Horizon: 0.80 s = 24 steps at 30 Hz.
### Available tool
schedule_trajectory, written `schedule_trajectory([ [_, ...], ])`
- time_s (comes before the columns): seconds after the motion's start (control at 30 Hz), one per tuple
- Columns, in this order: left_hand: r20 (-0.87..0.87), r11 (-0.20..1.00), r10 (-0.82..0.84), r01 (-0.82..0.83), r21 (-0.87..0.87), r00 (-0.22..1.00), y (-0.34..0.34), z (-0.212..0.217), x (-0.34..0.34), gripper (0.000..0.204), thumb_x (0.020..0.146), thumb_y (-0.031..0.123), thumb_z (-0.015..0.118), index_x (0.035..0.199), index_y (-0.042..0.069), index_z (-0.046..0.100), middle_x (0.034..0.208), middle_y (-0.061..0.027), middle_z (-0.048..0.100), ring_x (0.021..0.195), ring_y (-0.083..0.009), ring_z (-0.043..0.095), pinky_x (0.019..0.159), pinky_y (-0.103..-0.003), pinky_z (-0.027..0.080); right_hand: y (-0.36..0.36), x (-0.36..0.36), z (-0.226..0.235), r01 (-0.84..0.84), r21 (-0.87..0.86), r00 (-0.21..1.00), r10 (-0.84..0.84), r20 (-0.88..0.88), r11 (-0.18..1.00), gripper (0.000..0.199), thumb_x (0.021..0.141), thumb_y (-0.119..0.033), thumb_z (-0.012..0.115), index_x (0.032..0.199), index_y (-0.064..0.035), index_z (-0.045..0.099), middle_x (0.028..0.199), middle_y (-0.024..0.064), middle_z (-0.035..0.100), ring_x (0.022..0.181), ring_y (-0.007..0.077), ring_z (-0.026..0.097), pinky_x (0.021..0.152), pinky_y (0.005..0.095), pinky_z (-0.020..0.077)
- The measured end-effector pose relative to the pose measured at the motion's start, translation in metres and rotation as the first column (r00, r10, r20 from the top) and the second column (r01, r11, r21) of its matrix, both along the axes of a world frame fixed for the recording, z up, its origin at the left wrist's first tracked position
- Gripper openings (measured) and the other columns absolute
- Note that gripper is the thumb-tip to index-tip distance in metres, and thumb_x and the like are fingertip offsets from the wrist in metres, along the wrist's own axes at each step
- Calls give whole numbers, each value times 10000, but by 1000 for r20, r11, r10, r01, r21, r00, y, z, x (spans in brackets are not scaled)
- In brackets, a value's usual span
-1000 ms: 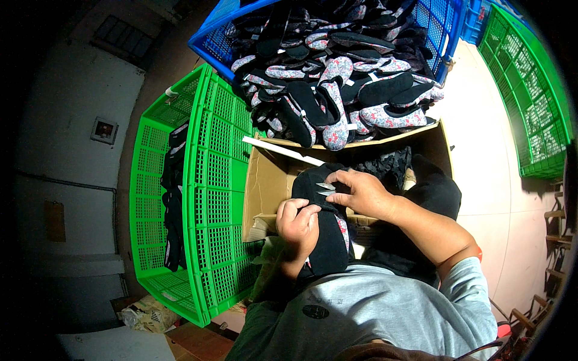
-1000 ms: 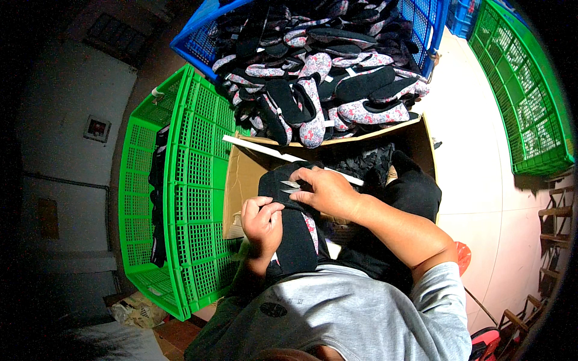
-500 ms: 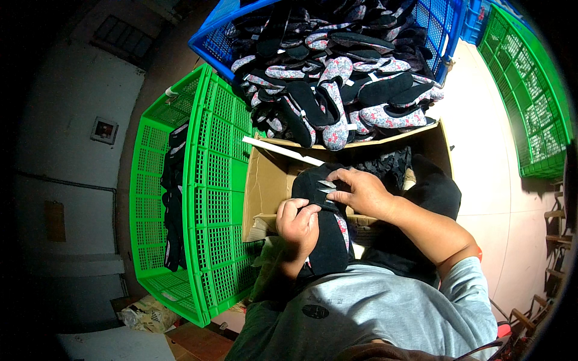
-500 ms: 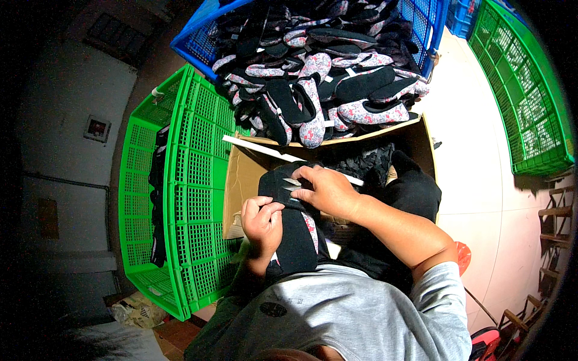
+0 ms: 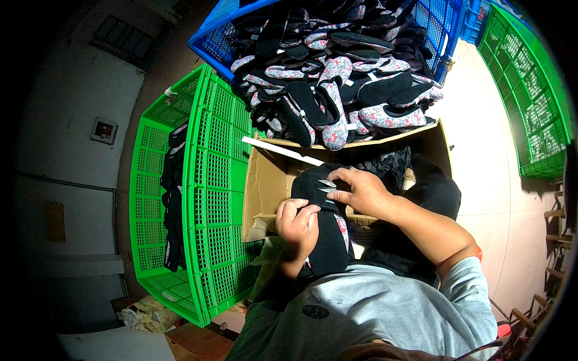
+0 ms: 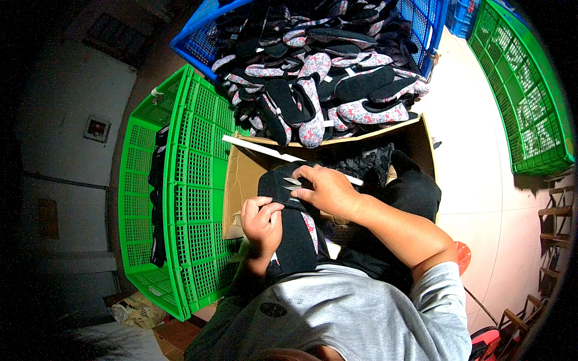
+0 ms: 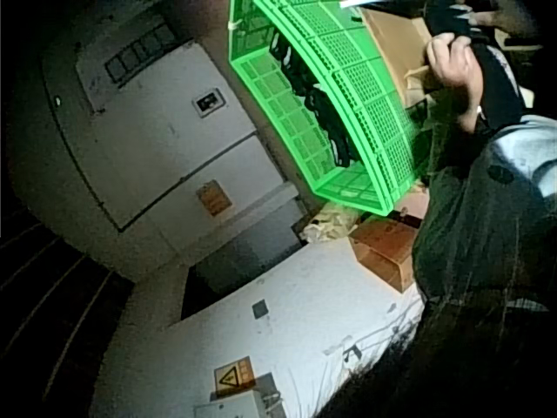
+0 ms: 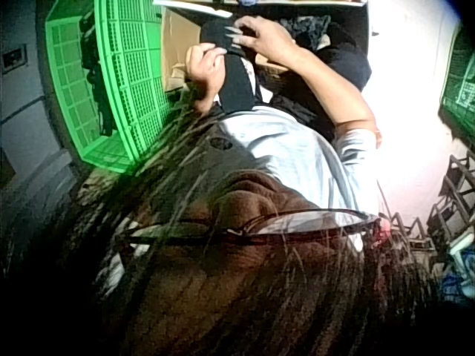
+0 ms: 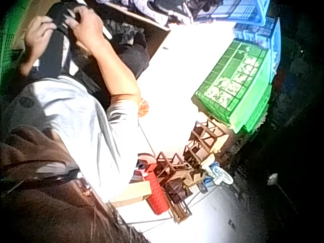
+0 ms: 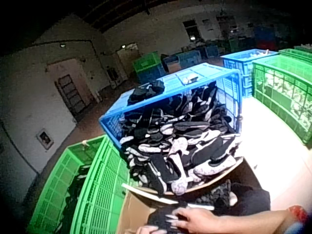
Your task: The person sits on the floor and sews a black slipper using a needle and thread. They pull the thread through the fabric repeatedly to attach a sole or trim, then place the finished slipper into a green crate.
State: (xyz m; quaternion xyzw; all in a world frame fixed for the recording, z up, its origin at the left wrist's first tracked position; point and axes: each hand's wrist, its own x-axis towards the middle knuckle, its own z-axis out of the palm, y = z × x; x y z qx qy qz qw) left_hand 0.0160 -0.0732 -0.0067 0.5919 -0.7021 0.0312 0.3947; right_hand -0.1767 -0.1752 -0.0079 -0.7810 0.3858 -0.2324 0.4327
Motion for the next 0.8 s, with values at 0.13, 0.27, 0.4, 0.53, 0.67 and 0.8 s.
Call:
schedule_trajectory([
  [0.13, -4, 1000, 7, -7, 3, 1000, 0, 0, -1, 249, 636, -65, 785, 806, 104, 718, 901, -87, 637, 858, -309, 634, 748, -406, 509, -1, 0, 2, -6, 16, 1000, 6, -26, 1000, 360, 901, -349, 763, 1163, -127, 655, 931, 177, 664, 881, 383, 672, 771, 480, 525],
  [0.27, -4, 1000, 14, -14, 5, 1000, 1, 0, -1, 247, 639, -65, 782, 805, 106, 718, 900, -86, 639, 860, -308, 635, 751, -408, 509, 0, 0, 1, 0, 1, 1000, 0, -13, 1000, 357, 900, -352, 764, 1156, -129, 654, 921, 175, 661, 875, 382, 670, 765, 480, 523],
  [0.4, -4, 1000, 15, -15, 9, 1000, 1, 1, -1, 245, 642, -65, 782, 804, 106, 718, 898, -85, 639, 859, -308, 636, 751, -408, 510, 0, 0, -2, 1, -4, 1000, -1, -3, 1000, 362, 898, -357, 766, 1159, -130, 657, 920, 173, 663, 867, 379, 673, 759, 477, 526],
  [0.53, -2, 1000, 13, -13, 5, 1000, 1, 0, 0, 245, 643, -65, 784, 806, 105, 716, 899, -86, 641, 858, -307, 638, 752, -403, 511, 0, 0, -6, 6, -14, 1000, -6, 10, 1000, 372, 897, -360, 768, 1173, -132, 663, 925, 168, 667, 861, 372, 677, 759, 470, 532],
  [0.67, -2, 1000, 13, -13, -1, 1000, 1, 0, -1, 245, 646, -65, 786, 808, 104, 716, 903, -88, 643, 861, -307, 639, 750, -401, 512, -1, 0, -5, 1, -5, 1000, -1, -3, 1000, 376, 900, -363, 765, 1180, -132, 666, 937, 167, 672, 874, 369, 680, 770, 468, 534],
  [0.8, -2, 1000, 9, -9, 7, 1000, 1, 1, -1, 244, 649, -65, 785, 811, 103, 717, 907, -89, 643, 862, -309, 639, 749, -402, 513, -1, 0, -7, 2, -27, 1000, -2, 2, 1000, 373, 902, -365, 762, 1175, -131, 663, 948, 172, 676, 897, 377, 679, 783, 474, 533],
])
